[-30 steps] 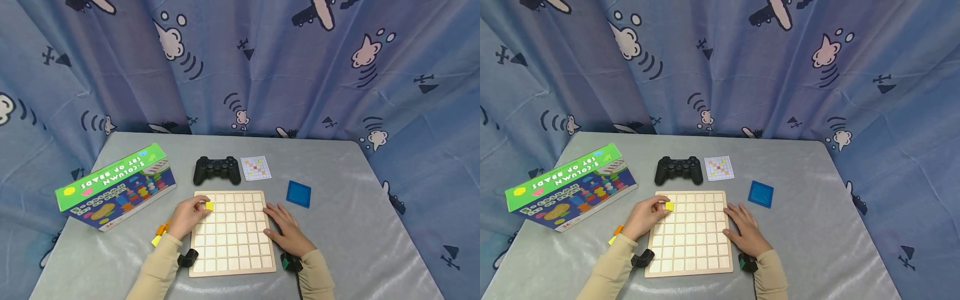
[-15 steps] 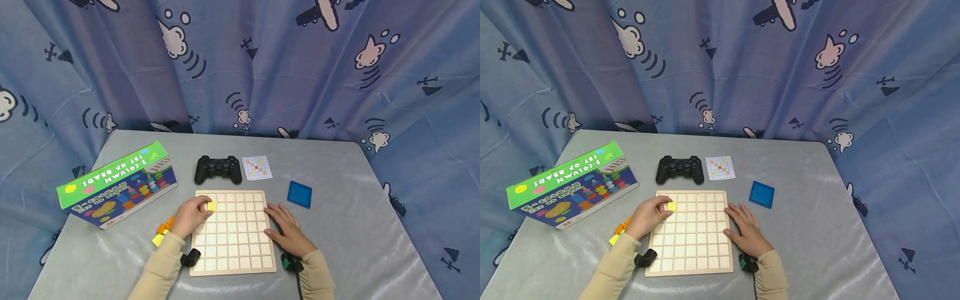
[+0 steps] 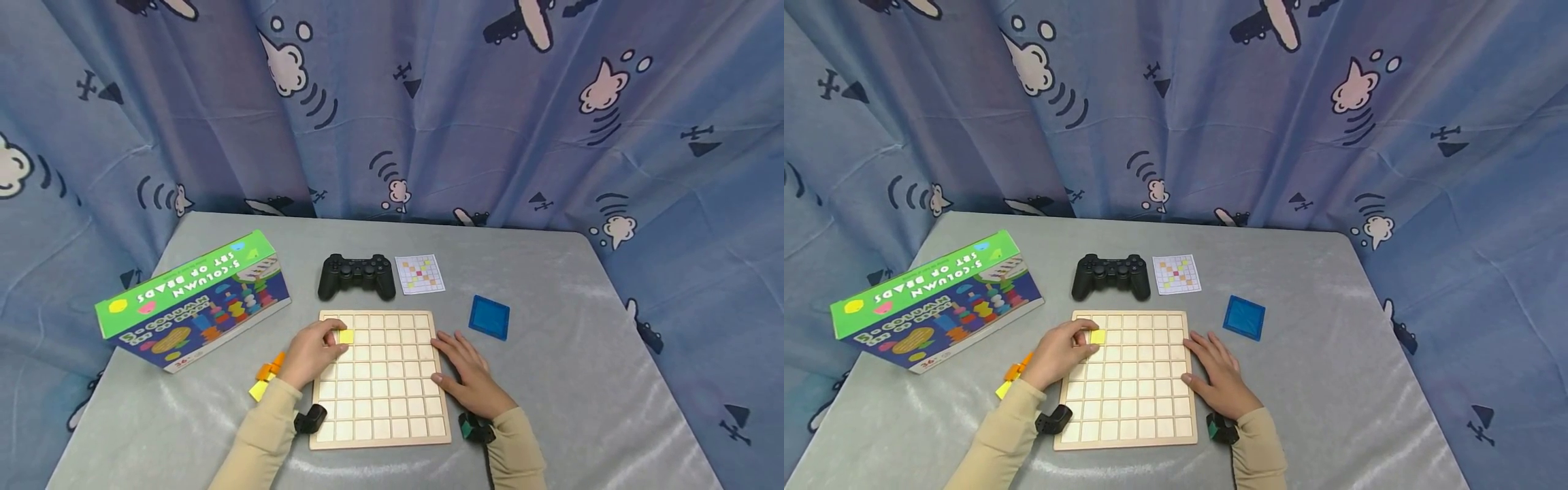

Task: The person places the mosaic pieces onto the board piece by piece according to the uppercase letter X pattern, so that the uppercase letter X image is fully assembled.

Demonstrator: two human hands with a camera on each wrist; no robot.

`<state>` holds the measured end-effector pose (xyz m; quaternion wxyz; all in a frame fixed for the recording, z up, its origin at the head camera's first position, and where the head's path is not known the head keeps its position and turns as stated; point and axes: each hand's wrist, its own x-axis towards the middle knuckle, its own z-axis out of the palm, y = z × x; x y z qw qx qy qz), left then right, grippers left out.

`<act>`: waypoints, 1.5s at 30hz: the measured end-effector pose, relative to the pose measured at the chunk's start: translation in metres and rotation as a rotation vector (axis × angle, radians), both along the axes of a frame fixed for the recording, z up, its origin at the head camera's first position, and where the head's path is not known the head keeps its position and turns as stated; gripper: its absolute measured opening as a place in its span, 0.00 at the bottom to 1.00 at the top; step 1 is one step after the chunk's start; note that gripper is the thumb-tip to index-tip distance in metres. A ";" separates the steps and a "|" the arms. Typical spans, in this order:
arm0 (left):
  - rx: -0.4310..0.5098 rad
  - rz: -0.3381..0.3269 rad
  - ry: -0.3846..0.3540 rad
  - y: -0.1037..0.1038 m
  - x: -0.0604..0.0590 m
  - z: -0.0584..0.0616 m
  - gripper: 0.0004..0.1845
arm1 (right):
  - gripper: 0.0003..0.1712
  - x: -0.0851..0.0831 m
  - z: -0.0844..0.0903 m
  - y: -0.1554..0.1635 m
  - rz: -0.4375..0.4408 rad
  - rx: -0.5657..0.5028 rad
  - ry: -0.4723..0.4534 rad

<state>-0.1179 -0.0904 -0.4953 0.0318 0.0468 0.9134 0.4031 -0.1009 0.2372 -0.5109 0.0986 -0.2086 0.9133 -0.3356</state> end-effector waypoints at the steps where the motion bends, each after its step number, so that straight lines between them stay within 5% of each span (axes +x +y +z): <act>1: 0.007 -0.016 -0.001 -0.002 0.001 0.002 0.18 | 0.37 0.000 -0.001 0.000 0.000 0.003 0.003; 4: 0.036 -0.046 -0.001 -0.012 0.010 0.010 0.17 | 0.37 0.002 -0.004 0.001 -0.001 0.012 0.008; 7: 0.071 -0.003 -0.003 -0.027 0.029 0.023 0.15 | 0.37 0.006 -0.007 0.000 -0.007 0.007 0.001; 13: -0.009 0.280 0.054 -0.061 0.091 0.038 0.11 | 0.37 0.010 -0.011 -0.002 -0.001 -0.007 -0.021; 18: -0.074 0.511 -0.119 -0.079 0.123 0.029 0.14 | 0.37 0.010 -0.008 0.000 0.000 -0.012 -0.034; 21: -0.069 0.522 -0.234 -0.083 0.125 0.019 0.18 | 0.37 0.009 -0.006 0.003 -0.016 -0.020 -0.028; 26: -0.121 0.442 -0.338 -0.079 0.118 0.011 0.25 | 0.37 0.006 -0.005 0.005 -0.021 -0.005 -0.030; 33: -0.200 0.470 -0.249 -0.069 0.111 0.008 0.24 | 0.38 0.000 -0.002 0.001 -0.017 -0.001 -0.021; 45: -0.155 0.520 -0.167 -0.062 0.111 0.004 0.17 | 0.38 0.000 -0.002 0.001 -0.018 0.000 -0.012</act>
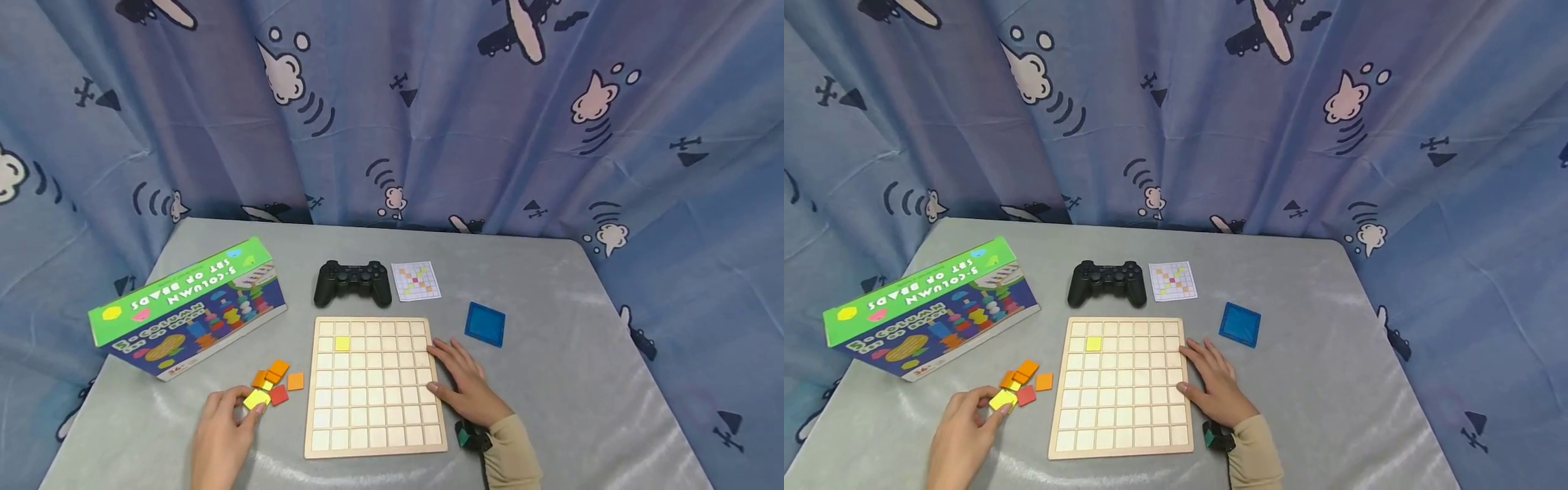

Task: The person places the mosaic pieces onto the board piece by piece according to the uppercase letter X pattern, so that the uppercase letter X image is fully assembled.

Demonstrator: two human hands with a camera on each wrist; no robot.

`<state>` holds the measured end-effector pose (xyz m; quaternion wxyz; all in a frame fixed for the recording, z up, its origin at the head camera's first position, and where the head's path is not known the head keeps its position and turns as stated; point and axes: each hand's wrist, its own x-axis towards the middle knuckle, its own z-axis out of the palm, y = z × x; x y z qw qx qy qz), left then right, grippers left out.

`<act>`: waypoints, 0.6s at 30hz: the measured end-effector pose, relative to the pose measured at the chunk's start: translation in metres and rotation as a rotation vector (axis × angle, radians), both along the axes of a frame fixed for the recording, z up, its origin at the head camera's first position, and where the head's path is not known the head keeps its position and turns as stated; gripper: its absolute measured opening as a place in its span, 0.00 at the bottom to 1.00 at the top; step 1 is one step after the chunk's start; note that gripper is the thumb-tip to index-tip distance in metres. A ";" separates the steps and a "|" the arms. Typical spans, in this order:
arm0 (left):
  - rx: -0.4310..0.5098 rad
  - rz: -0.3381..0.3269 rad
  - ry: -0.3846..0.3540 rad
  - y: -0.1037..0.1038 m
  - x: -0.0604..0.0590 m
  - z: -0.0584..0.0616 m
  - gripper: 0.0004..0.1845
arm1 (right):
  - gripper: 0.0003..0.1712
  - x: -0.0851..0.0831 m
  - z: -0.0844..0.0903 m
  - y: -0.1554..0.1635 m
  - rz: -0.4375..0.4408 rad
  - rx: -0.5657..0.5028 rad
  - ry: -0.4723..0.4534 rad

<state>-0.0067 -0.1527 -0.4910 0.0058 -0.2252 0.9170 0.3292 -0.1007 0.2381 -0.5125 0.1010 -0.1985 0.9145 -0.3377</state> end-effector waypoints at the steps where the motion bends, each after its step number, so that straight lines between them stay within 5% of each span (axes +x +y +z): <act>1: 0.003 -0.002 0.006 0.000 0.000 0.000 0.17 | 0.38 0.000 0.000 0.000 -0.002 0.000 -0.002; 10: 0.021 -0.012 0.032 0.002 -0.001 0.006 0.15 | 0.37 0.000 0.002 -0.001 0.006 -0.007 -0.011; 18: 0.054 0.053 0.172 0.005 0.000 0.007 0.15 | 0.37 0.001 0.002 -0.001 -0.010 0.004 -0.006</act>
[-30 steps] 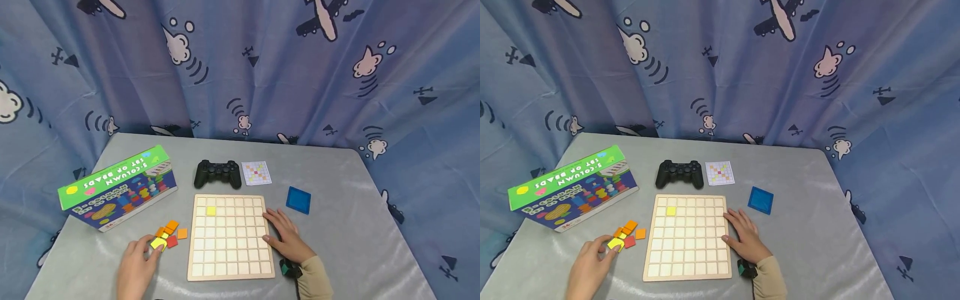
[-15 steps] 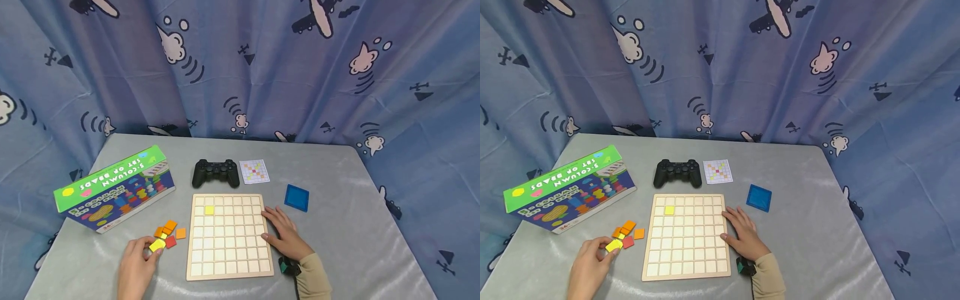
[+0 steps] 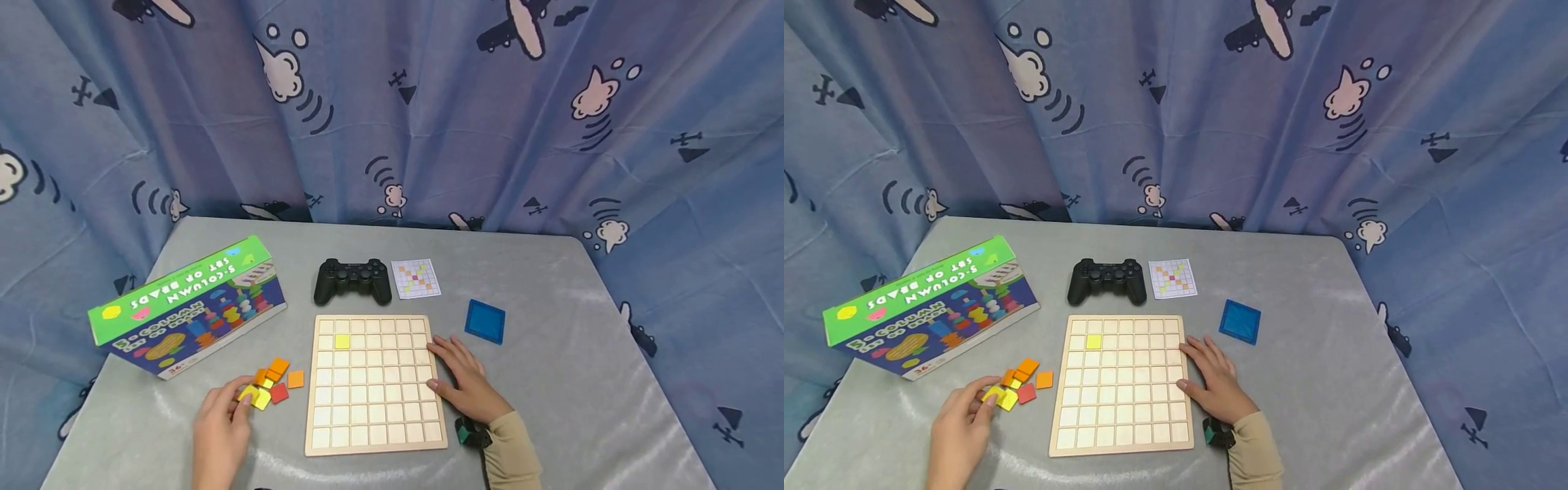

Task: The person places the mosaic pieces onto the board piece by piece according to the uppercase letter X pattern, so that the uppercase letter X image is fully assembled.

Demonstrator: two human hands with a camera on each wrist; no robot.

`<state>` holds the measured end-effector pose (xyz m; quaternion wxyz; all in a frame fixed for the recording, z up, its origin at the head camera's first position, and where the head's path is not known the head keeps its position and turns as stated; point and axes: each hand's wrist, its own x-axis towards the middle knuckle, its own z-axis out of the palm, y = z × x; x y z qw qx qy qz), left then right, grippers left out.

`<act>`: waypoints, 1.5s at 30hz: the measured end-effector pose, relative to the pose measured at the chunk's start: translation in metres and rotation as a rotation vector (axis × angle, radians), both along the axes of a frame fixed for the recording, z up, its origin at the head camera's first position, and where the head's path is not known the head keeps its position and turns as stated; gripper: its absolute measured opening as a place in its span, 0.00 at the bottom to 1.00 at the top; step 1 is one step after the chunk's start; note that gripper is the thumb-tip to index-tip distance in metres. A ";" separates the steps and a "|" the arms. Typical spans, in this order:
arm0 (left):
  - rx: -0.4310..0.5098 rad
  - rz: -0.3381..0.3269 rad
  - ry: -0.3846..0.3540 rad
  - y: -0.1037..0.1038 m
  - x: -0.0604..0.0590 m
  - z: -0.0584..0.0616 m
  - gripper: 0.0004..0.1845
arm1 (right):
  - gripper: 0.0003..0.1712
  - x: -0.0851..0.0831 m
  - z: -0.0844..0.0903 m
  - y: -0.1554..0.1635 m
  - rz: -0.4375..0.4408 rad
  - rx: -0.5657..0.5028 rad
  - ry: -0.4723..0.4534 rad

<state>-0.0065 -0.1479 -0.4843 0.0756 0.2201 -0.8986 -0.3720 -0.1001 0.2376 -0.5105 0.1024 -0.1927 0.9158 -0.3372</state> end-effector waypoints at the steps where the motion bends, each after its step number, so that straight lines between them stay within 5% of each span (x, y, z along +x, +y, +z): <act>1: 0.011 0.008 0.011 0.000 0.000 0.000 0.15 | 0.37 0.000 0.000 0.000 0.000 -0.003 0.001; 8: 0.153 0.015 0.044 0.002 -0.008 0.005 0.18 | 0.38 0.001 0.000 -0.002 0.008 0.005 0.001; 16: 0.350 -0.116 0.086 0.025 -0.034 0.015 0.19 | 0.40 -0.017 0.019 -0.006 0.000 0.107 0.079; 20: 0.342 -0.251 0.128 0.048 -0.050 0.015 0.17 | 0.41 -0.034 0.021 -0.009 0.019 0.097 0.089; 27: 0.362 -0.463 0.134 0.083 -0.075 0.009 0.16 | 0.51 -0.049 0.010 -0.008 0.125 0.069 -0.045; 38: 0.279 -0.570 0.169 0.120 -0.117 0.005 0.15 | 0.55 -0.049 0.004 -0.009 0.120 0.114 -0.055; 45: 0.179 -0.597 0.140 0.147 -0.127 -0.005 0.14 | 0.54 -0.048 -0.001 -0.008 0.112 0.113 -0.036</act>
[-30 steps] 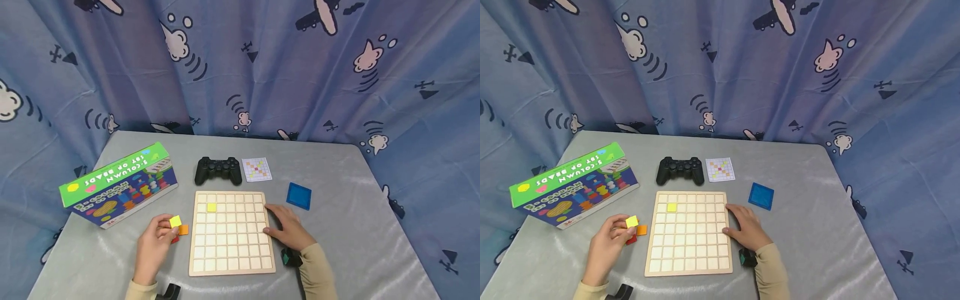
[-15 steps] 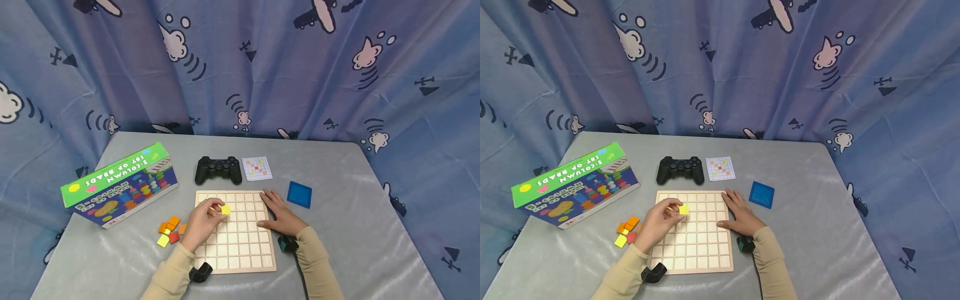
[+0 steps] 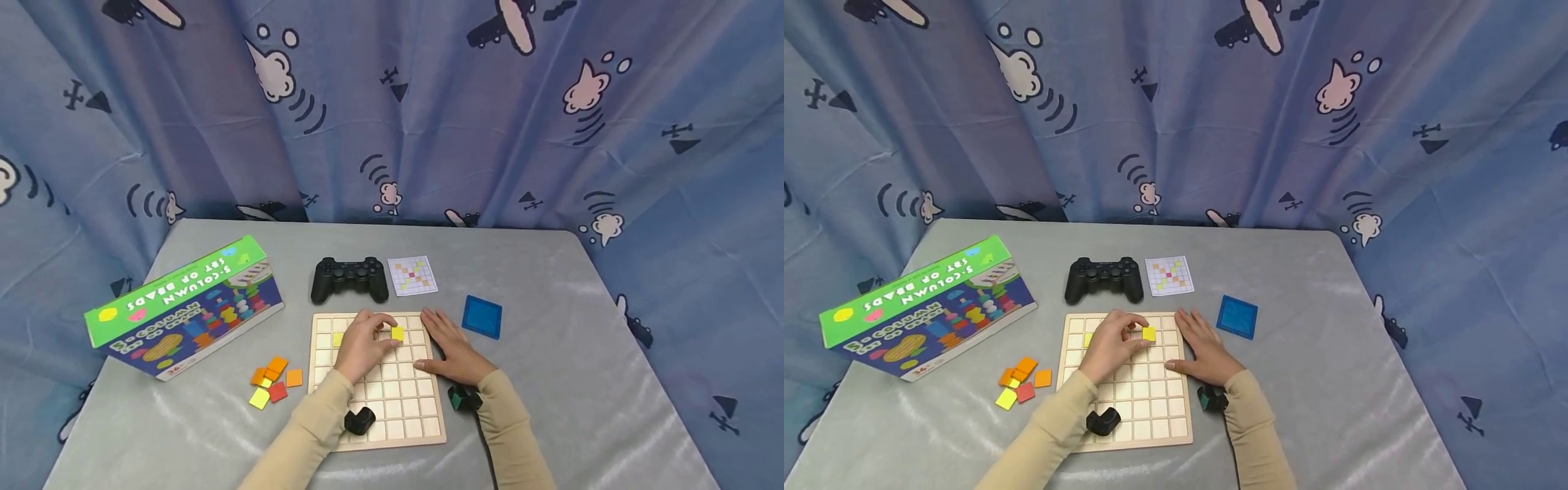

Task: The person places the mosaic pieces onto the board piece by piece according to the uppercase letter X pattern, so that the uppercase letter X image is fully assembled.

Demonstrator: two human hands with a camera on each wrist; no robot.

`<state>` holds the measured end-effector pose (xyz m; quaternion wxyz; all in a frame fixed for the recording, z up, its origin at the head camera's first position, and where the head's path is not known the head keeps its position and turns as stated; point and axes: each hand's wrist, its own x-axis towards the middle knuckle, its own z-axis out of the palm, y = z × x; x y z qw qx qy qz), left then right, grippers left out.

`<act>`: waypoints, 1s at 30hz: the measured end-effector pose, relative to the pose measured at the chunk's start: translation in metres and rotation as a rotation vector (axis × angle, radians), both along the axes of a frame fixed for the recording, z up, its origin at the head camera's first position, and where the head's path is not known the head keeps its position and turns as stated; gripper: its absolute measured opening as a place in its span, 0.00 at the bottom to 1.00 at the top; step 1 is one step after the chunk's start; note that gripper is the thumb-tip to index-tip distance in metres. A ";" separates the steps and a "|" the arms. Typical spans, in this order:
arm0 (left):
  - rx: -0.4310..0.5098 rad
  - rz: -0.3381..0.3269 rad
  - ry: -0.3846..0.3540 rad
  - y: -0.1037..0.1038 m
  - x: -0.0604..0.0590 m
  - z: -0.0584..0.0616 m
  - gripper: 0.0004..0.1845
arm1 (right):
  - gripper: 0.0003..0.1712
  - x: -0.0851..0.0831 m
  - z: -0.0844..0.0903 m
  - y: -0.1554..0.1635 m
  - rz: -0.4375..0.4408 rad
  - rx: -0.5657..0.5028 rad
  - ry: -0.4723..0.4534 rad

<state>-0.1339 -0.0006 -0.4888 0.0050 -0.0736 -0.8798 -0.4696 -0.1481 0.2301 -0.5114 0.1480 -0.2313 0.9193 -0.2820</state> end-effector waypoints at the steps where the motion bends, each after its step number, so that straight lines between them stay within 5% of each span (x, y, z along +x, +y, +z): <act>1: -0.017 -0.003 0.001 0.002 0.000 -0.001 0.14 | 0.54 0.000 0.000 0.000 0.003 -0.006 0.002; 14: -0.153 0.006 -0.004 0.015 -0.002 -0.007 0.15 | 0.54 0.001 0.001 0.000 0.008 -0.011 0.002; 30: -0.167 -0.011 0.011 0.013 -0.002 -0.009 0.15 | 0.63 0.008 0.011 0.013 0.081 0.011 0.005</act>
